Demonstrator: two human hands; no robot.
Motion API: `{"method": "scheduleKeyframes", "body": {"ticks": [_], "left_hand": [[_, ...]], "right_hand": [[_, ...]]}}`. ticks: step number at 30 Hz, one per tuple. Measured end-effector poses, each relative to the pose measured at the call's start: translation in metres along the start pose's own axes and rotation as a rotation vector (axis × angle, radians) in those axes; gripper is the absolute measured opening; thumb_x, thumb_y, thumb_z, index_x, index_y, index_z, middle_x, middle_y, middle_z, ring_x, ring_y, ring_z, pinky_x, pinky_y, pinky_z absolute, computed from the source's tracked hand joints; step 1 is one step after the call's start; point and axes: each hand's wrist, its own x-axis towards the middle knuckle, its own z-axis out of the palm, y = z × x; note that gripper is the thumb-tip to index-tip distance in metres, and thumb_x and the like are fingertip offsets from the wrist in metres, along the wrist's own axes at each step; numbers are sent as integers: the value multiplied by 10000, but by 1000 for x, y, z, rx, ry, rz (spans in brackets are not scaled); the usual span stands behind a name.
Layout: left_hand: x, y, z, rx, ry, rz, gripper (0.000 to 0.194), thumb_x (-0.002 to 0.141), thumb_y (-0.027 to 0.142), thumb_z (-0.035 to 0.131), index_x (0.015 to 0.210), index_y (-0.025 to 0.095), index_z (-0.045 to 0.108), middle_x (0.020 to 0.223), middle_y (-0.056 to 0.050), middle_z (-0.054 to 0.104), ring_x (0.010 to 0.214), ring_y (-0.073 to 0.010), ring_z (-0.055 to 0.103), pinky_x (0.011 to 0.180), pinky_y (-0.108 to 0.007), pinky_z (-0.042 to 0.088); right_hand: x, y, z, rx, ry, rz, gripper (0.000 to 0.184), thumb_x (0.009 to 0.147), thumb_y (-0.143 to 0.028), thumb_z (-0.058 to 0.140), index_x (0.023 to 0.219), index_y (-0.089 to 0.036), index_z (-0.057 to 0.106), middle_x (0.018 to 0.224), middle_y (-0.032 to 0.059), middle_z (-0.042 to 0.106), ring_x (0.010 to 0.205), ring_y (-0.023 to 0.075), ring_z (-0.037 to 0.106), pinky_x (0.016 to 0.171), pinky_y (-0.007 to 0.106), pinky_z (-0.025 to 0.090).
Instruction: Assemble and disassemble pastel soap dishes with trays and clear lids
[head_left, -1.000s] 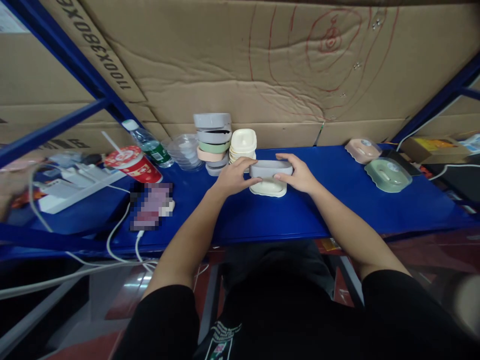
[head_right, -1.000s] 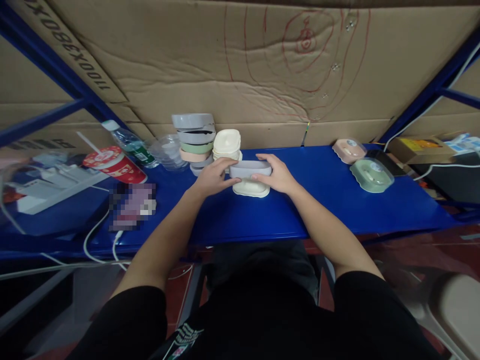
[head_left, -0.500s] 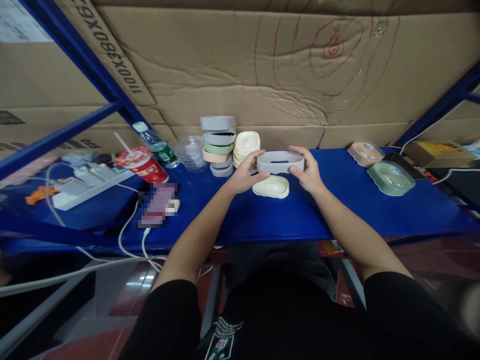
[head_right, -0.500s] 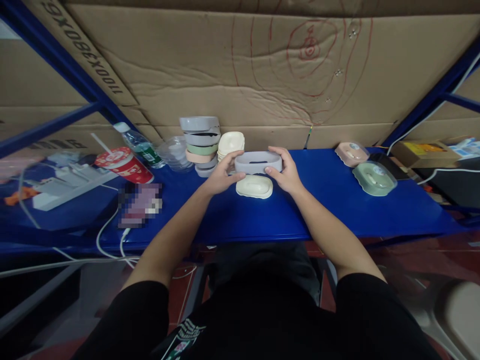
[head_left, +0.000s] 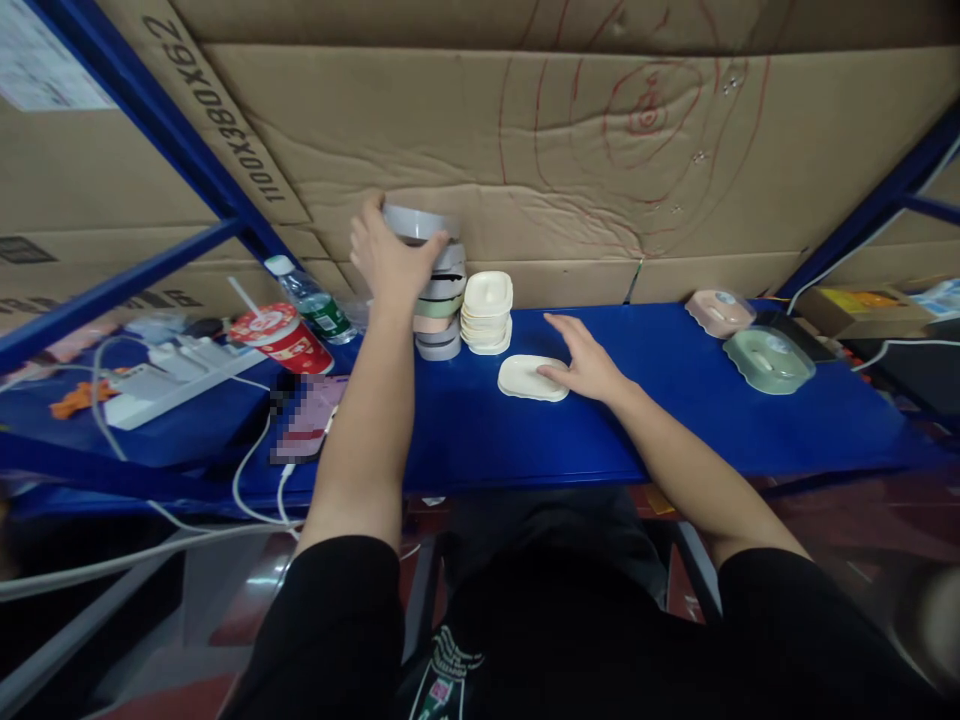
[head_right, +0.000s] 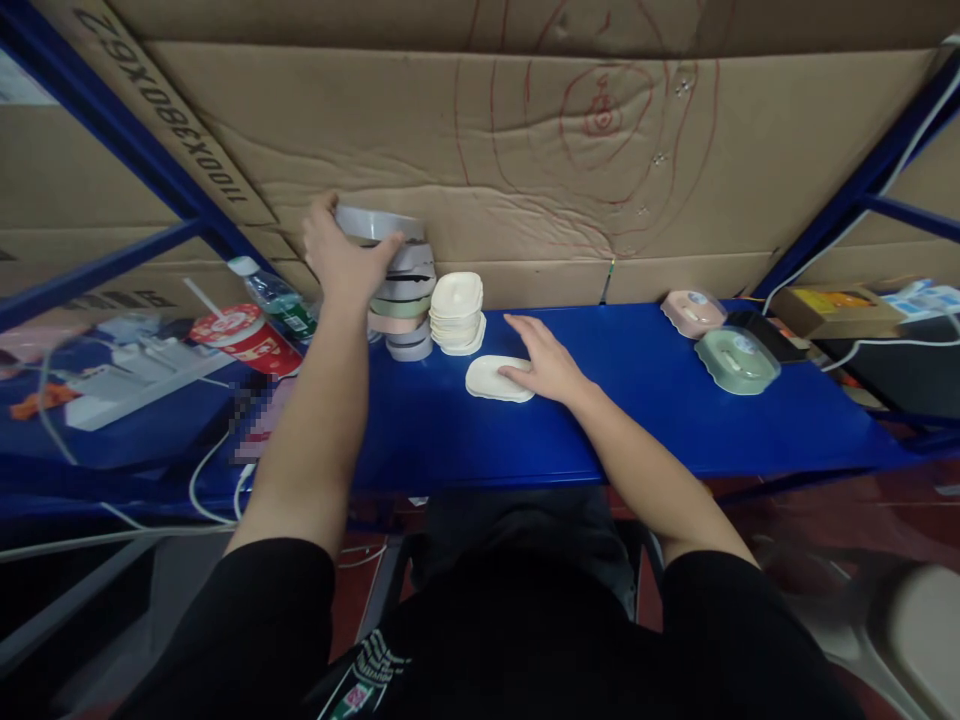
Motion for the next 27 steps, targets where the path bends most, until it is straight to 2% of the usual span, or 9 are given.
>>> {"method": "scheduleKeyframes", "body": {"ticks": [4,6,9,11,14,18,21,24,27], "left_hand": [[1,-7,11,-23,-14,-70,788,868,521,846,1521,204,539,1555,-170,566,1620,-459,354,1252,-719,336],[-3,-8,12,2,-12,-84,809,834,501,874,1515,214,545,1561,-177,566,1611,-466,373,1257,-717,343],[-10,-9,13,21,-18,-49,766,851,525,856,1486,201,576,1536,-180,603,1605,-434,396,1244,-701,347],[-15,-9,16,6,-27,-7,691,913,560,784,1460,180,600,1482,-161,649,1606,-386,407,1230,-686,329],[-22,-10,21,-29,-32,44,672,916,622,738,1396,162,640,1377,-130,717,1594,-351,427,1213,-677,301],[-25,-15,23,-84,-66,111,728,1009,686,584,1392,69,627,1287,-124,739,1657,-299,294,1146,-657,258],[-26,-20,21,-114,-49,76,766,998,707,609,1420,68,616,1427,-167,691,1692,-314,211,1190,-622,270],[-26,-26,20,-141,-13,0,844,898,655,780,1522,136,547,1668,-195,520,1680,-343,280,1304,-567,274],[-26,-30,22,-166,-12,-52,941,839,561,866,1601,197,452,1763,-193,395,1667,-352,335,1385,-504,238]], "right_hand": [[-1,-5,-1,-12,-69,-11,898,951,-671,695,1704,-300,375,1692,161,497,1578,407,477,1278,680,437],[-1,-6,-3,-14,-82,-10,883,953,-629,706,1702,-295,378,1698,162,490,1583,403,473,1277,668,444],[-2,-5,-3,-11,-96,-7,878,952,-606,714,1699,-278,388,1696,170,490,1587,403,470,1277,663,446],[-2,-3,-1,0,-106,-5,900,945,-634,716,1703,-278,384,1698,178,491,1588,416,466,1275,685,433],[1,6,7,43,-88,27,992,919,-743,701,1715,-255,366,1708,208,480,1601,439,442,1292,724,378],[11,26,19,145,-47,167,1189,835,-918,650,1738,-218,324,1753,252,406,1632,461,390,1315,751,302],[23,34,24,200,-76,236,1310,768,-964,672,1761,-206,276,1792,261,336,1655,475,344,1319,756,277],[42,33,26,235,-129,224,1356,770,-951,686,1777,-166,229,1818,254,285,1682,451,297,1356,691,242],[68,27,34,263,-170,180,1410,764,-945,698,1784,-115,188,1841,243,223,1716,418,213,1400,601,157]]}}
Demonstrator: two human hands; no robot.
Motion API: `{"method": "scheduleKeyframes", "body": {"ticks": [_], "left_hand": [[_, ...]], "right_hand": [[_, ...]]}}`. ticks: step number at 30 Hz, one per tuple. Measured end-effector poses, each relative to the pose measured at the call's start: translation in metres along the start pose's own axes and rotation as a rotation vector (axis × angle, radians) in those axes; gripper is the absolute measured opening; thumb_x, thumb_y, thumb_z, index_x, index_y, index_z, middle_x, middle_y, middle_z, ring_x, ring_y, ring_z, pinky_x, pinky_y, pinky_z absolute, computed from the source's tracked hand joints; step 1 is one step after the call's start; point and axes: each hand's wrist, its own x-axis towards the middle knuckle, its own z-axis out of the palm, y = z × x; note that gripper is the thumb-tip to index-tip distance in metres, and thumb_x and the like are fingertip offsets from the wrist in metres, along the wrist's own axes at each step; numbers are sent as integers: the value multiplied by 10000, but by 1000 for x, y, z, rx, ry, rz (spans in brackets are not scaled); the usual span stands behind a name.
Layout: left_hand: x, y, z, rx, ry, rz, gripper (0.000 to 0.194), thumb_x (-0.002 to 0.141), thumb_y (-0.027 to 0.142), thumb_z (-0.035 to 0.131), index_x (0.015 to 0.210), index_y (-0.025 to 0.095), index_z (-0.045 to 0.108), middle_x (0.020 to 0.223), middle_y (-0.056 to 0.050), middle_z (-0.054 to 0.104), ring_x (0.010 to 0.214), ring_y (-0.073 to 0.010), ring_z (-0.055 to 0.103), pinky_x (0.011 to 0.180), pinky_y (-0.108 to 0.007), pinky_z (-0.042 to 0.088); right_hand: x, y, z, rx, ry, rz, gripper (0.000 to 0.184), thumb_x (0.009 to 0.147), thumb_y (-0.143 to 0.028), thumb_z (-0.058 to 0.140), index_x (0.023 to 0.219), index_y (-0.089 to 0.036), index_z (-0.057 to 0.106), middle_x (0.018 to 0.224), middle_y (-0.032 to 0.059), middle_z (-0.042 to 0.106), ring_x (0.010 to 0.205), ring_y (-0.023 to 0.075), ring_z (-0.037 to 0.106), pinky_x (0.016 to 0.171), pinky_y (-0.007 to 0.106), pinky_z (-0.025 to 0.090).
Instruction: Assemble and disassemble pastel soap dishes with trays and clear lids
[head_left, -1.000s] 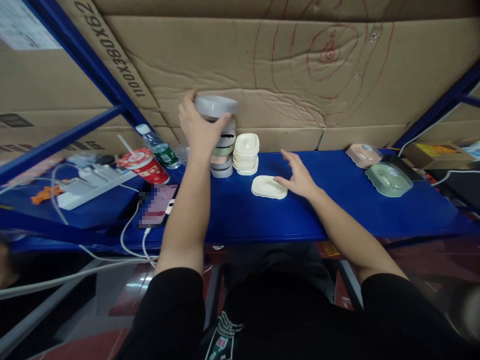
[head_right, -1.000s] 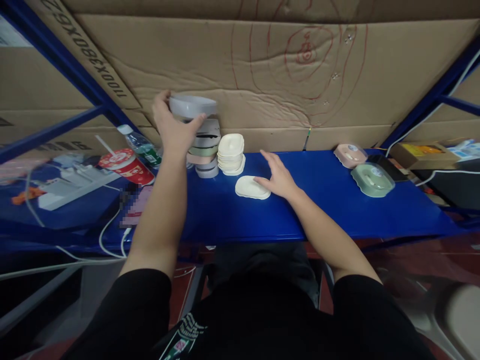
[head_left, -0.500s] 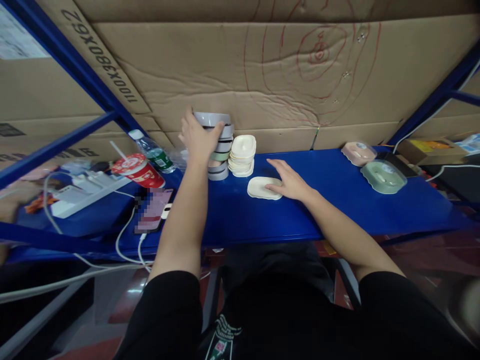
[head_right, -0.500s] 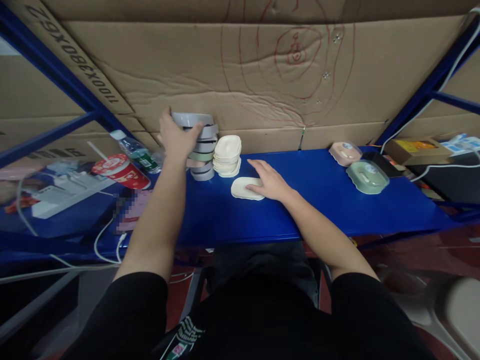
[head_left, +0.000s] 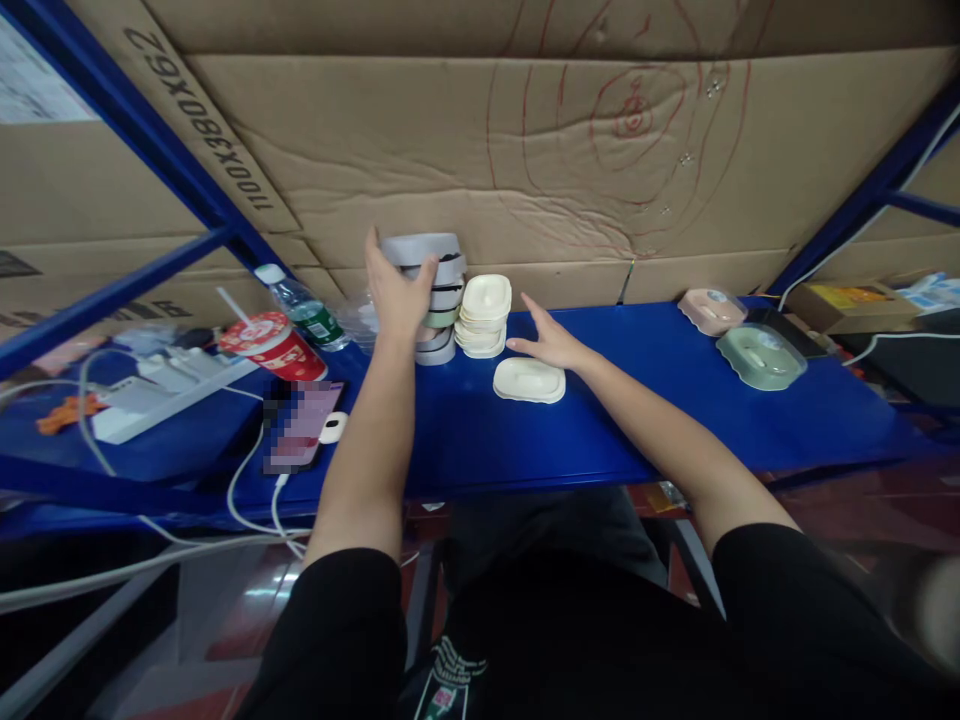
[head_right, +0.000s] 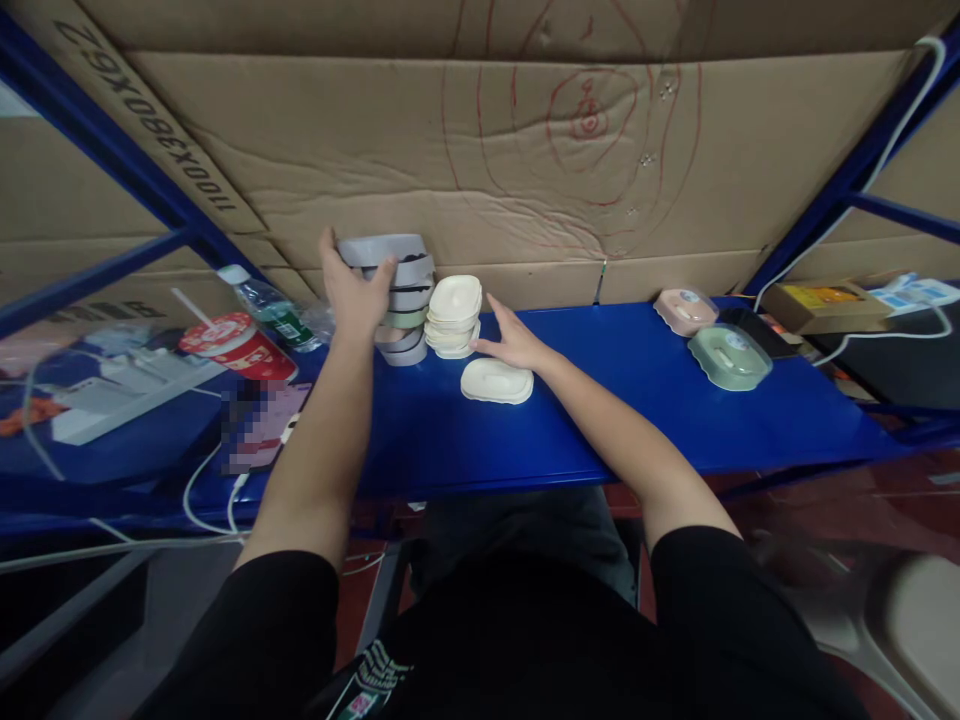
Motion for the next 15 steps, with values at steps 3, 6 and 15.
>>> {"method": "scheduleKeyframes", "body": {"ticks": [3,6,15], "left_hand": [[0,-4,2,-23,-18,-11,969,842,525,870,1624,203,398,1766,-210,381,1676,-366,318,1407,-518,198],[-2,-7,3,-26,-39,-9,966,850,539,866,1624,211,390,1756,-215,388,1679,-390,306,1403,-557,190],[-8,-8,4,49,-55,25,1115,739,524,968,1626,169,392,1711,-235,423,1639,-414,359,1378,-586,261]], "right_hand": [[27,-5,10,44,-7,-35,1433,763,-940,704,1793,-117,142,1851,225,199,1720,406,209,1408,578,132],[45,-6,21,50,-15,-32,1363,779,-896,737,1797,-179,182,1857,181,215,1727,415,169,1407,605,100],[47,-2,32,25,-40,-13,1336,784,-806,802,1801,-212,172,1872,151,168,1743,410,42,1400,636,54]]}}
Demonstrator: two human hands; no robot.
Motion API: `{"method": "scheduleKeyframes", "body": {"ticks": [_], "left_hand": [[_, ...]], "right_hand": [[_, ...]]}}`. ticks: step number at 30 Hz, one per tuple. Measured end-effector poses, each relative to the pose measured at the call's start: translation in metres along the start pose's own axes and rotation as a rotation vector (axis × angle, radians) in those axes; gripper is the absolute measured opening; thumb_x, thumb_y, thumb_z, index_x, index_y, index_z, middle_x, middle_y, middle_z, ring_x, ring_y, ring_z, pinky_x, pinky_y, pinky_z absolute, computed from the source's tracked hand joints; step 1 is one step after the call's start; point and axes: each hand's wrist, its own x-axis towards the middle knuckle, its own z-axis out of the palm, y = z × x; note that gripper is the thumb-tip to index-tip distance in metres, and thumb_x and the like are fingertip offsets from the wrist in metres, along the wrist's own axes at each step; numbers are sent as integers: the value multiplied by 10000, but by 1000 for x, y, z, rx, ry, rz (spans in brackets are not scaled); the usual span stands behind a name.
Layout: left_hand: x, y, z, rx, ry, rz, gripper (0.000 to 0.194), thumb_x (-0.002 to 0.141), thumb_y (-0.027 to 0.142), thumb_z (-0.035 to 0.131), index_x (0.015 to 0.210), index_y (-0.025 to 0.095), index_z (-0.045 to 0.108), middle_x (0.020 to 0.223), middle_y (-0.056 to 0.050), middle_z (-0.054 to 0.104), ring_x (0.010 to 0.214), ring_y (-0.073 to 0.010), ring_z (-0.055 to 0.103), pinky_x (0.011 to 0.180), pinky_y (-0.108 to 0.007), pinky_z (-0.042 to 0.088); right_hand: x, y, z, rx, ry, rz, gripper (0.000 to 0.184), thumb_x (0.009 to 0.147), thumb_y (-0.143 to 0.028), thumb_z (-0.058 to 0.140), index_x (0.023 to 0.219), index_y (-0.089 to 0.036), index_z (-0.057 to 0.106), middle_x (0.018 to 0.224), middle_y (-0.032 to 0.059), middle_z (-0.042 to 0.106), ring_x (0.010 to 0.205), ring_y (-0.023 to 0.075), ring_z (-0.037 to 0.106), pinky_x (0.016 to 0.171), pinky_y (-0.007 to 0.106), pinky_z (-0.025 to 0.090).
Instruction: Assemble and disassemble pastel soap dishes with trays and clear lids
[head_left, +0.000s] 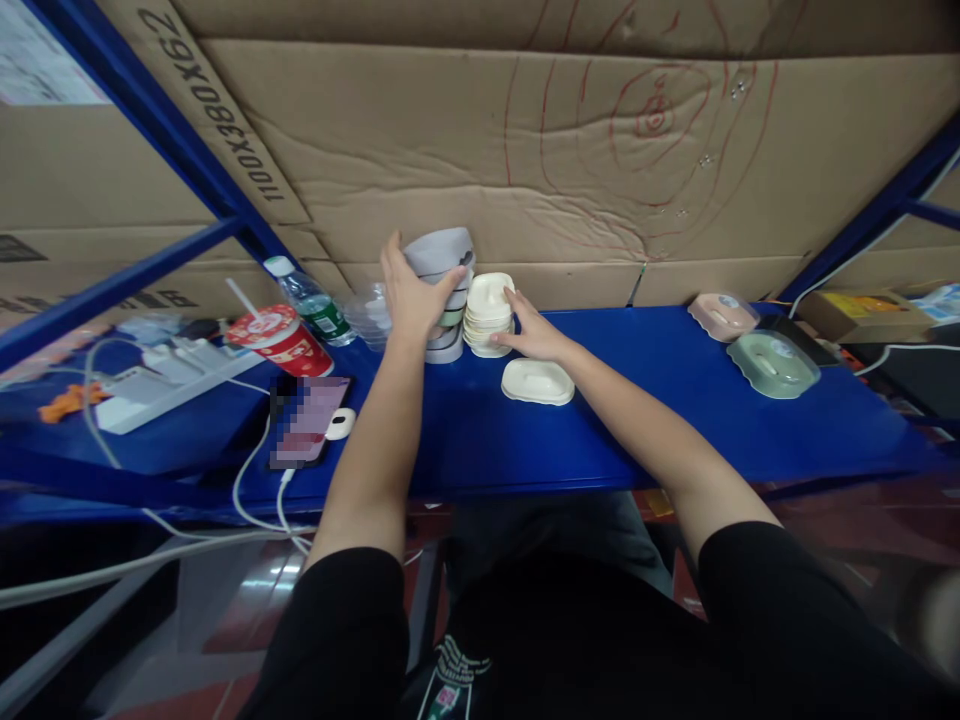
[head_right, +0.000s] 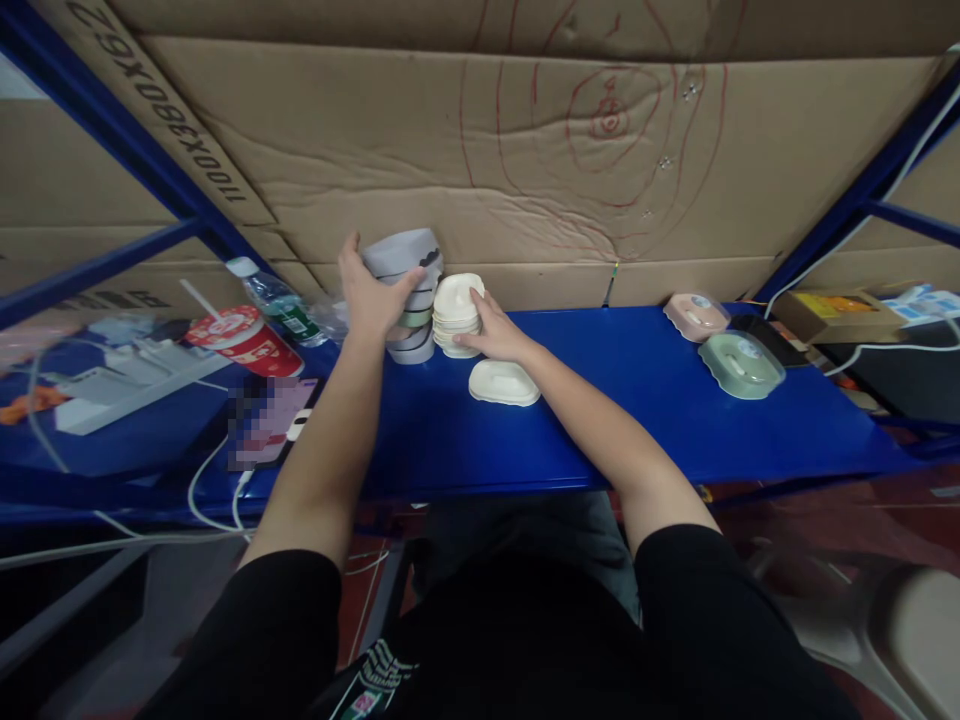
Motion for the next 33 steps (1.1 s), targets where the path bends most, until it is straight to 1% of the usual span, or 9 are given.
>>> {"method": "scheduleKeyframes", "body": {"ticks": [5,9,12,14,18,26,29,31,33], "left_hand": [[2,-7,5,-21,-45,28,1119,726,565,951,1639,235,394,1741,-202,378,1672,-432,288,1383,-607,230],[0,-7,7,-1,-52,59,1074,753,565,934,1628,206,427,1725,-212,403,1662,-423,314,1383,-592,246],[-4,-6,8,-2,-61,69,1008,830,580,881,1633,179,424,1727,-202,411,1665,-402,311,1383,-582,243],[-5,-6,9,-6,-76,67,991,841,571,875,1636,189,421,1726,-196,418,1665,-400,315,1382,-587,248],[-7,-4,11,-4,-99,61,1062,764,521,936,1638,208,420,1710,-218,430,1654,-429,333,1376,-596,269],[-10,-1,12,-1,-82,46,1070,747,551,963,1614,230,424,1717,-206,426,1644,-427,351,1381,-611,269],[-13,1,10,14,-86,49,1084,799,605,928,1634,185,379,1731,-214,398,1656,-400,324,1393,-588,242],[-13,2,9,22,-91,54,1156,770,611,948,1650,166,342,1739,-235,372,1661,-406,307,1394,-597,230],[-13,2,7,15,-90,53,1195,725,592,974,1657,198,339,1754,-237,342,1667,-415,296,1387,-602,240]], "right_hand": [[-3,4,0,7,12,7,1450,759,-822,802,1800,-124,74,1872,190,111,1746,387,68,1411,572,62],[-5,5,1,39,26,-31,1482,758,-836,793,1801,-130,12,1879,185,77,1744,377,97,1414,534,66],[-7,5,1,72,38,-54,1491,758,-865,780,1803,-172,-27,1882,164,86,1741,386,107,1411,556,59],[-8,5,1,89,40,-53,1509,739,-892,778,1805,-186,-24,1883,152,91,1741,397,98,1411,570,59],[-7,6,1,97,40,-35,1545,702,-927,777,1806,-174,1,1883,152,87,1740,402,98,1413,566,63],[-10,4,1,117,44,-27,1558,689,-927,786,1805,-189,-12,1883,144,83,1741,389,111,1412,560,66],[-12,2,0,111,30,18,1583,694,-898,805,1796,-144,-44,1878,180,65,1738,392,128,1407,552,99],[-14,0,0,103,26,43,1571,712,-873,809,1792,-136,-63,1876,187,53,1734,394,150,1402,561,136],[-16,-2,-2,92,36,61,1566,721,-859,809,1789,-125,-71,1875,194,42,1732,396,161,1398,571,159]]}}
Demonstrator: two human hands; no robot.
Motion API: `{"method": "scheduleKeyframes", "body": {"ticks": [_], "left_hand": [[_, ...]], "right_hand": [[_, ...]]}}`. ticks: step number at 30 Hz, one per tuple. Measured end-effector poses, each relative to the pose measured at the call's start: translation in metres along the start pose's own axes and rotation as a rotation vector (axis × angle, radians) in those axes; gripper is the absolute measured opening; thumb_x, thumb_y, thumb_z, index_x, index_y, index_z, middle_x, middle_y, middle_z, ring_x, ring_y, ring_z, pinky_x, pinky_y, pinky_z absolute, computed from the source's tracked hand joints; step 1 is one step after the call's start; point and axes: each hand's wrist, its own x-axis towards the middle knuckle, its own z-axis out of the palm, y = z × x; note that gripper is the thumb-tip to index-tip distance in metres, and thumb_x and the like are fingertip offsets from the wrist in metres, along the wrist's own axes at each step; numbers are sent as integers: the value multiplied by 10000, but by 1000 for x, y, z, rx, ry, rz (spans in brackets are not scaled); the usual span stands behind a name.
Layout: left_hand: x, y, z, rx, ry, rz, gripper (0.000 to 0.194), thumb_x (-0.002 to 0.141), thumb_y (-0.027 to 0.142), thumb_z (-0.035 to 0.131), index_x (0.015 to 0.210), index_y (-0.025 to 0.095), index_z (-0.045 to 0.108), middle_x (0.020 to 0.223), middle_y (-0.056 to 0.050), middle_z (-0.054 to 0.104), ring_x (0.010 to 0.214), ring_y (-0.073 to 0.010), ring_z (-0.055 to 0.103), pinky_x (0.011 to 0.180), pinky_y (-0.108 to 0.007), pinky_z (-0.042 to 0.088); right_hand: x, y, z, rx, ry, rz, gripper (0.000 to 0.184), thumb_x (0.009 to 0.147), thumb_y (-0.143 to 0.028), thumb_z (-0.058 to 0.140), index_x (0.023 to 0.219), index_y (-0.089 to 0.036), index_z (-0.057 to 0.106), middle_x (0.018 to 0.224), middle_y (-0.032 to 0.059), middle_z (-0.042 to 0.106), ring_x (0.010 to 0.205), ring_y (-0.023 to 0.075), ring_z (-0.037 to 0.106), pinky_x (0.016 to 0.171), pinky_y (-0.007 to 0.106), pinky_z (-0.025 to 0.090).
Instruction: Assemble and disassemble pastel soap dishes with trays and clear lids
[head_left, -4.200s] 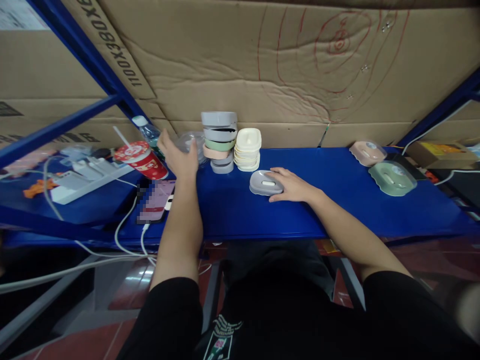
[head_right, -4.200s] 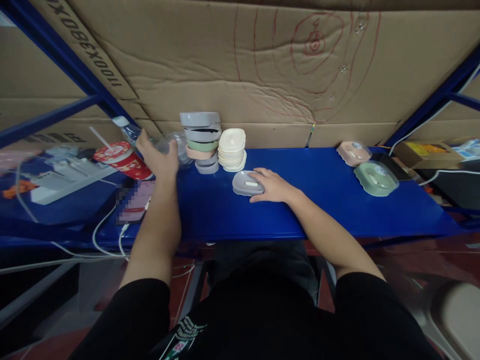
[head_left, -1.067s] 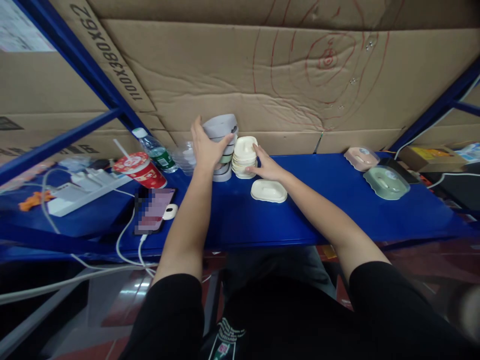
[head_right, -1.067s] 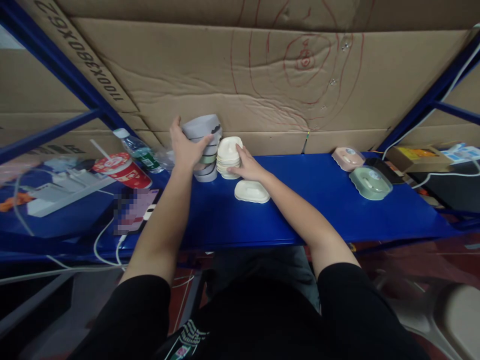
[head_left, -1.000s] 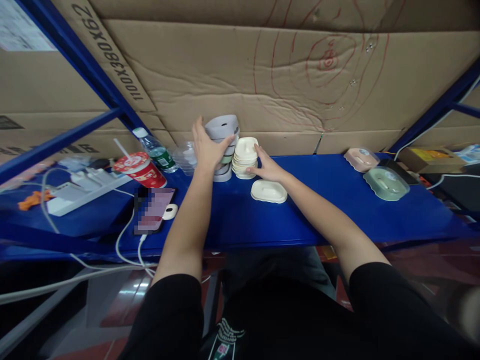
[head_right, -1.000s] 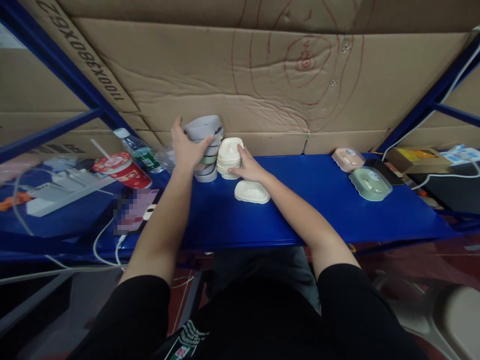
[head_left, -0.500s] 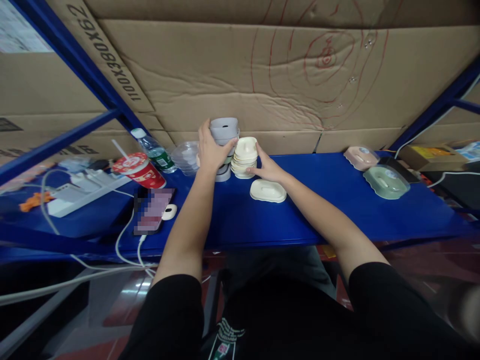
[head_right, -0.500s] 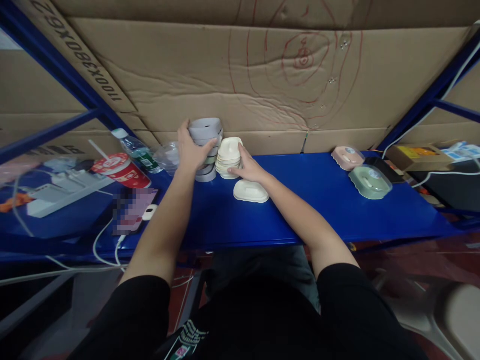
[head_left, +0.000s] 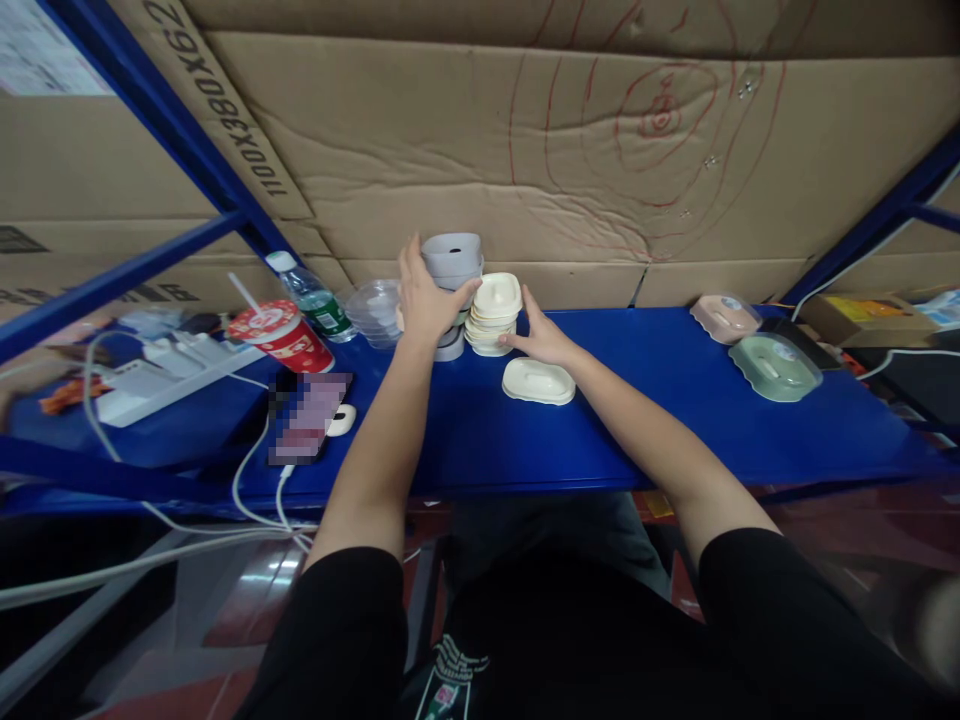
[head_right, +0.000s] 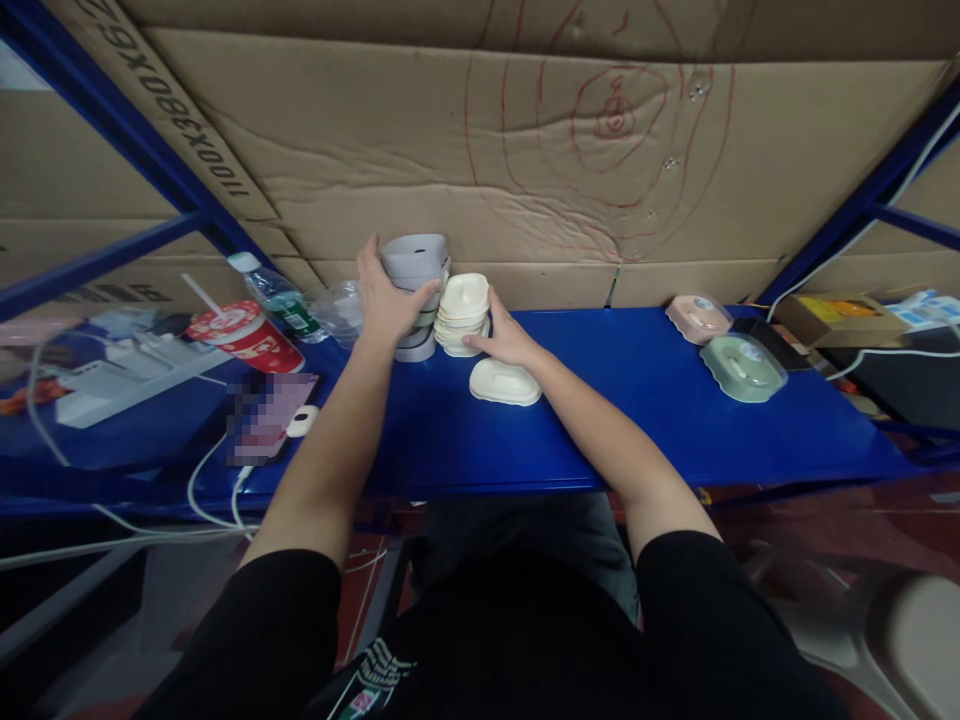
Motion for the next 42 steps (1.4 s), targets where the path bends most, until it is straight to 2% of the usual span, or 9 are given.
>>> {"method": "scheduleKeyframes", "body": {"ticks": [6,10,13,17,20,24,30,36,42], "left_hand": [[-10,0,-6,-29,65,16,1096,805,598,886,1683,260,324,1783,-194,300,1692,-395,250,1386,-595,215],[-29,2,-10,-4,137,37,970,884,597,797,1665,217,366,1751,-211,353,1681,-375,280,1392,-562,207],[-43,-2,-11,18,183,56,877,930,592,728,1630,172,406,1694,-235,425,1648,-364,344,1382,-557,226],[-53,-8,-12,22,174,26,825,935,588,696,1589,159,435,1667,-254,449,1626,-373,371,1374,-573,225],[-54,-9,-12,22,148,-11,809,935,594,681,1582,175,435,1688,-252,424,1636,-383,347,1375,-591,203],[-55,-9,-10,44,146,-12,802,943,604,669,1582,171,451,1689,-255,430,1635,-375,355,1374,-590,219],[-57,-11,-6,57,152,13,789,951,612,664,1583,181,470,1679,-247,449,1622,-358,388,1357,-579,281],[-57,-12,-6,47,140,8,819,949,630,654,1585,150,466,1675,-265,442,1635,-381,362,1368,-587,243],[-57,-8,-8,24,131,-18,824,946,653,664,1591,182,463,1701,-251,422,1641,-386,350,1364,-603,247]], "right_hand": [[-33,-2,-24,-143,-17,23,1380,786,-832,785,1805,-186,115,1863,182,168,1723,412,190,1393,632,159],[-71,0,-50,-324,-270,26,999,854,-715,791,1655,-176,533,1754,206,449,1666,457,338,1366,665,231],[-90,1,-66,-352,-444,18,657,909,-555,775,1460,-200,732,1597,177,641,1574,406,509,1325,598,363],[-96,-1,-79,-402,-500,48,629,781,-500,902,1366,-290,799,1567,107,673,1508,399,582,1285,580,430],[-95,-3,-82,-437,-489,93,702,686,-508,971,1347,-334,812,1590,88,661,1535,432,549,1295,623,402],[-94,-2,-78,-435,-440,85,611,761,-512,924,1321,-286,827,1613,119,641,1558,413,532,1305,595,397],[-93,13,-85,-548,-396,107,831,655,-562,989,1422,-329,767,1605,95,651,1536,458,543,1300,669,376],[-91,27,-101,-578,-304,106,578,718,-397,963,1264,-267,824,1452,110,743,1355,380,690,1195,545,516],[-87,32,-103,-524,-33,84,322,812,-420,895,1057,-233,804,1235,134,759,1196,343,715,1101,526,553]]}}
